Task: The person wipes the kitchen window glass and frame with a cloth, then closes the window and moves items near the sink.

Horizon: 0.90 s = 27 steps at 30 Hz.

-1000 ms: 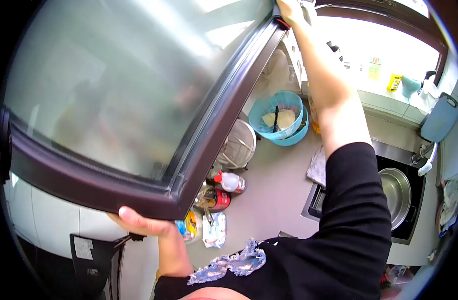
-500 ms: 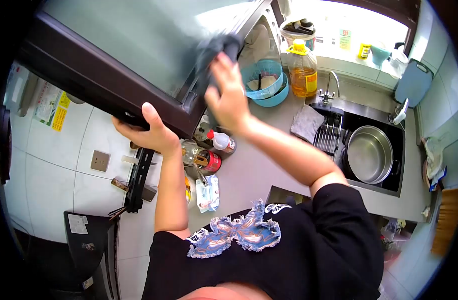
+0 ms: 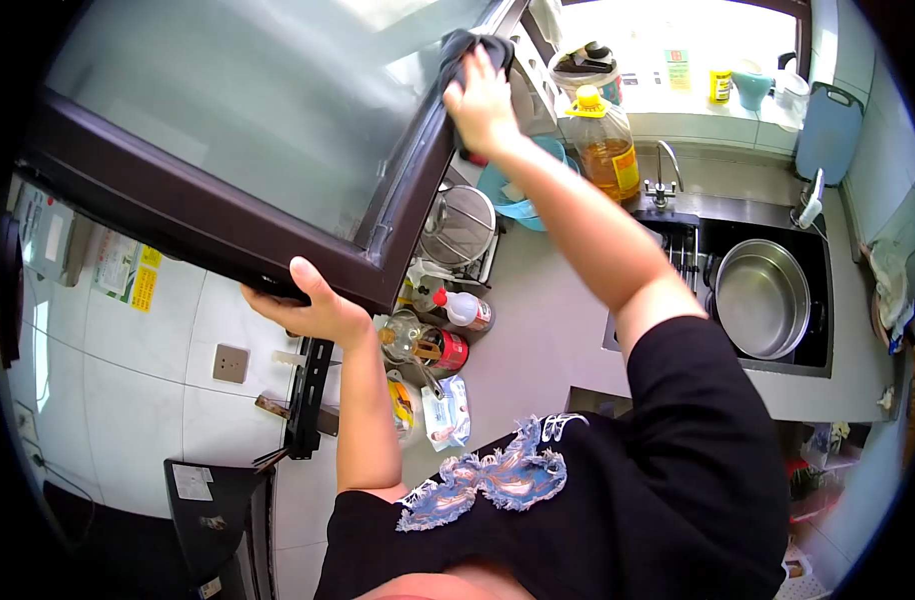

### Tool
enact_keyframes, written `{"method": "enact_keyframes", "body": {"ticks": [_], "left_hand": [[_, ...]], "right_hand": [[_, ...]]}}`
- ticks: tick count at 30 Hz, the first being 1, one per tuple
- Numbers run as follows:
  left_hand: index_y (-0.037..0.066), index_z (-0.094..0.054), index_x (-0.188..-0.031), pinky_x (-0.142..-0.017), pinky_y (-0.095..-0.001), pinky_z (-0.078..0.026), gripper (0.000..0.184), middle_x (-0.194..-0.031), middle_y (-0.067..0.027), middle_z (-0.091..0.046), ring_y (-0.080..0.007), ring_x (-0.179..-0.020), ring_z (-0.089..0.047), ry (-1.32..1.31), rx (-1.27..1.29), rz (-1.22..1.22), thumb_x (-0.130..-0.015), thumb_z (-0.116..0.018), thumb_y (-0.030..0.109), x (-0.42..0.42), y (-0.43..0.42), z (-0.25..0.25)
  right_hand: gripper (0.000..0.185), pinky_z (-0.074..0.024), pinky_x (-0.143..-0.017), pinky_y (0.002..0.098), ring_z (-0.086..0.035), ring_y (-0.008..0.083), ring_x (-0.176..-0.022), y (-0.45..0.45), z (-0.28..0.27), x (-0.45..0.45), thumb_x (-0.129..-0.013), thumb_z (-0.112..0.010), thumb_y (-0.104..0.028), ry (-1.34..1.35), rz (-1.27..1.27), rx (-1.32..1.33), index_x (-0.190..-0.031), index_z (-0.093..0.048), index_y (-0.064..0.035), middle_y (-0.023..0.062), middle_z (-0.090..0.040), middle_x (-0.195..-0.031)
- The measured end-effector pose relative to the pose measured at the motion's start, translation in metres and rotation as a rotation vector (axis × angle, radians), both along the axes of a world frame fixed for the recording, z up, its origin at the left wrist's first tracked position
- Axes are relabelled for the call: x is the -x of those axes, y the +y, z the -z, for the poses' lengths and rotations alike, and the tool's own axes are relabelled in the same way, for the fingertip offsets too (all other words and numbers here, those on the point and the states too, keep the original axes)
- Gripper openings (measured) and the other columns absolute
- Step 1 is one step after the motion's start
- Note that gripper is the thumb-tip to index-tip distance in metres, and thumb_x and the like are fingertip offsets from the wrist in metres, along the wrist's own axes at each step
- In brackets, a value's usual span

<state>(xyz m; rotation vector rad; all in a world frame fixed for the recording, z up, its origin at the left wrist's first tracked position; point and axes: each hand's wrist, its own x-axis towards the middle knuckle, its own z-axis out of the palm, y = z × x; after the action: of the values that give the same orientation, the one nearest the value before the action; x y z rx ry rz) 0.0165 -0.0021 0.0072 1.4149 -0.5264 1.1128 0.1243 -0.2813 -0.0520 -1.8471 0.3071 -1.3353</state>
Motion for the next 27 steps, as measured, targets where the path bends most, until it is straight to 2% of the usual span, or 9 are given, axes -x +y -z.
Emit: {"method": "enact_keyframes", "body": {"ticks": [1, 2, 7, 9, 10, 15, 19, 21, 27], "left_hand": [[-0.007, -0.025, -0.151, -0.102, -0.0395, -0.047, 0.09, -0.137, -0.0227, -0.045, -0.0293, -0.121, -0.053, -0.011, 0.011, 0.005, -0.087, -0.072, 0.036, 0.0, 0.0, 0.001], [-0.008, -0.025, -0.151, -0.103, -0.0395, -0.047, 0.088, -0.138, -0.0233, -0.044, -0.0297, -0.121, -0.053, -0.019, -0.015, -0.012, -0.089, -0.07, 0.035, -0.002, 0.002, 0.002], [-0.008, -0.025, -0.151, -0.102, -0.0394, -0.047, 0.086, -0.14, -0.024, -0.044, -0.029, -0.121, -0.053, -0.018, -0.035, -0.038, -0.09, -0.069, 0.034, 0.001, 0.002, 0.002], [-0.008, -0.025, -0.15, -0.101, -0.0391, -0.047, 0.088, -0.139, -0.0237, -0.044, -0.0282, -0.121, -0.053, -0.033, -0.017, 0.002, -0.09, -0.071, 0.036, 0.003, -0.001, 0.001], [-0.008, -0.035, -0.144, -0.096, -0.0376, -0.05, 0.08, -0.133, -0.0213, -0.048, -0.0255, -0.115, -0.055, -0.074, -0.025, -0.069, -0.093, -0.066, 0.046, 0.001, -0.004, 0.001], [-0.009, -0.034, -0.144, -0.095, -0.0362, -0.051, 0.079, -0.131, -0.0211, -0.05, -0.0248, -0.113, -0.056, -0.069, 0.02, -0.012, -0.092, -0.07, 0.039, 0.001, -0.005, 0.0], [-0.009, -0.033, -0.144, -0.095, -0.0371, -0.052, 0.079, -0.132, -0.0224, -0.05, -0.0266, -0.113, -0.057, -0.079, 0.017, -0.005, -0.092, -0.071, 0.037, -0.004, -0.002, 0.001], [-0.009, -0.033, -0.144, -0.095, -0.0375, -0.052, 0.079, -0.132, -0.0228, -0.05, -0.0274, -0.113, -0.058, -0.082, 0.018, -0.003, -0.092, -0.071, 0.037, -0.001, 0.0, 0.002], [-0.007, -0.025, -0.15, -0.104, -0.0413, -0.046, 0.087, -0.141, -0.0249, -0.042, -0.0324, -0.126, -0.051, -0.004, -0.007, -0.007, -0.088, -0.072, 0.032, 0.003, -0.001, -0.002]], "right_hand": [[0.068, -0.022, -0.122, 0.0534, -0.028, 0.0446, -0.147, -0.031, 0.003, -0.023, -0.097, -0.041, -0.036, 0.002, 0.02, 0.058, -0.15, -0.035, 0.0054, 0.0263, -0.028, -0.16], [0.071, -0.0264, -0.122, 0.0402, -0.033, 0.0379, -0.147, -0.048, -0.01, -0.022, -0.095, -0.042, -0.039, 0.107, 0.052, 0.027, -0.149, -0.038, 0.0068, 0.0276, -0.033, -0.158], [0.067, -0.0302, -0.119, 0.0489, -0.039, 0.0371, -0.144, -0.114, -0.025, -0.065, -0.094, -0.046, -0.037, 0.211, 0.2, 0.042, -0.15, -0.041, 0.0005, 0.0235, -0.038, -0.157], [0.049, -0.0412, -0.108, 0.0475, -0.054, 0.0428, -0.125, -0.101, -0.024, -0.065, -0.089, -0.053, -0.027, 0.174, 0.27, -0.101, -0.133, -0.059, -0.0045, 0.0199, -0.053, -0.145], [0.054, -0.0384, -0.113, 0.0493, -0.048, 0.045, -0.132, -0.098, -0.022, -0.065, -0.091, -0.05, -0.022, 0.147, 0.183, -0.131, -0.141, -0.052, -0.0034, 0.0218, -0.041, -0.155], [0.061, -0.0278, -0.12, 0.0515, -0.04, 0.0377, -0.143, 0.02, 0.001, 0.001, -0.093, -0.051, -0.027, -0.137, 0.031, -0.01, -0.148, -0.045, -0.0019, 0.0234, -0.041, -0.155], [0.061, -0.0232, -0.123, 0.0497, -0.033, 0.045, -0.146, 0.154, 0.02, 0.12, -0.085, -0.056, -0.003, -0.254, -0.222, 0.024, -0.145, -0.049, -0.0007, 0.0231, -0.042, -0.155], [0.067, -0.0167, -0.124, 0.0565, -0.028, 0.046, -0.148, 0.193, 0.026, 0.165, -0.079, -0.06, 0.001, -0.274, -0.404, 0.074, -0.145, -0.047, -0.0007, 0.0208, -0.039, -0.156], [0.07, -0.0214, -0.123, 0.0536, -0.032, 0.0415, -0.147, 0.139, 0.002, 0.128, -0.079, -0.061, -0.002, -0.236, -0.358, 0.301, -0.148, -0.045, -0.0024, 0.0182, -0.042, -0.156]]}}
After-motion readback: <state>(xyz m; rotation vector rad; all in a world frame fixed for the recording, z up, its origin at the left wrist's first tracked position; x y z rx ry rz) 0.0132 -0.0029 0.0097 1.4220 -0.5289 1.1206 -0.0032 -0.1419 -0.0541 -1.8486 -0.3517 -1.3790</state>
